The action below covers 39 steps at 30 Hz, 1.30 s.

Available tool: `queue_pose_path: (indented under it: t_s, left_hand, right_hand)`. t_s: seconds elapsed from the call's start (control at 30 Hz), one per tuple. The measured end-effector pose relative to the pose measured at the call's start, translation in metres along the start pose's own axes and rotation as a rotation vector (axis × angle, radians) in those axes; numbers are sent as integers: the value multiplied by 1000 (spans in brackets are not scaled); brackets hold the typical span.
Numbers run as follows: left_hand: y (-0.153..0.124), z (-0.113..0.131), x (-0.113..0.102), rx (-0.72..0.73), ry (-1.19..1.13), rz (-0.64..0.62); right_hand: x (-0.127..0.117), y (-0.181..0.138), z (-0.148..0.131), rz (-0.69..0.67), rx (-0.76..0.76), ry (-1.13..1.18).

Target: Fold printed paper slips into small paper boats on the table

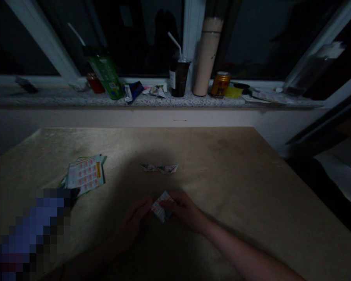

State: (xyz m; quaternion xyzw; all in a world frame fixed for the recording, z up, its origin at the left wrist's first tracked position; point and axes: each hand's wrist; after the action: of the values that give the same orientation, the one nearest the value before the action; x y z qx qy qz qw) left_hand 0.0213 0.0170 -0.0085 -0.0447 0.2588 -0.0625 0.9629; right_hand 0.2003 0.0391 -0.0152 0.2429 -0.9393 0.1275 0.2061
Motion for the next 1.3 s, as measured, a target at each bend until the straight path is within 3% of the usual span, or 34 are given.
queue_pose_path:
  t_s: [0.27,0.47,0.63,0.8,0.93,1.17,1.3]
  left_hand:
    - [4,10,-2,191,138,-145]
    - [6,9,-2,167,121,-218]
    - [8,6,-2,156,128,-222]
    - [6,10,-1,165,238,-276]
    - [5,12,1,119,318,-301]
    - [5,12,-4,-91,62,-240]
    - [5,15,-7,-92,12,-189]
  right_hand:
    - [3,-1,-3,-13,-29,-52]
    - [3,-2,-3,-23,-97,-148]
    - [3,1,-1,102,-140,-226]
    - [3,1,-2,96,-150,-257]
    - [2,1,1,130,-163,-289]
    - [3,1,1,110,-142,-222]
    - [5,-2,-3,39,-105,-269]
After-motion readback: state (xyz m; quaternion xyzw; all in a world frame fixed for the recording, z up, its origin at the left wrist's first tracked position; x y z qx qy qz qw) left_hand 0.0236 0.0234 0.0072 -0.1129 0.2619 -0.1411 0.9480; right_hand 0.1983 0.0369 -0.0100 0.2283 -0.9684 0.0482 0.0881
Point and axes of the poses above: each hand's wrist, its own y-axis towards the middle knuckle, its own x-axis out of the palm, z = x × y, and after that the axes turned 14 degrees about y, right-handed
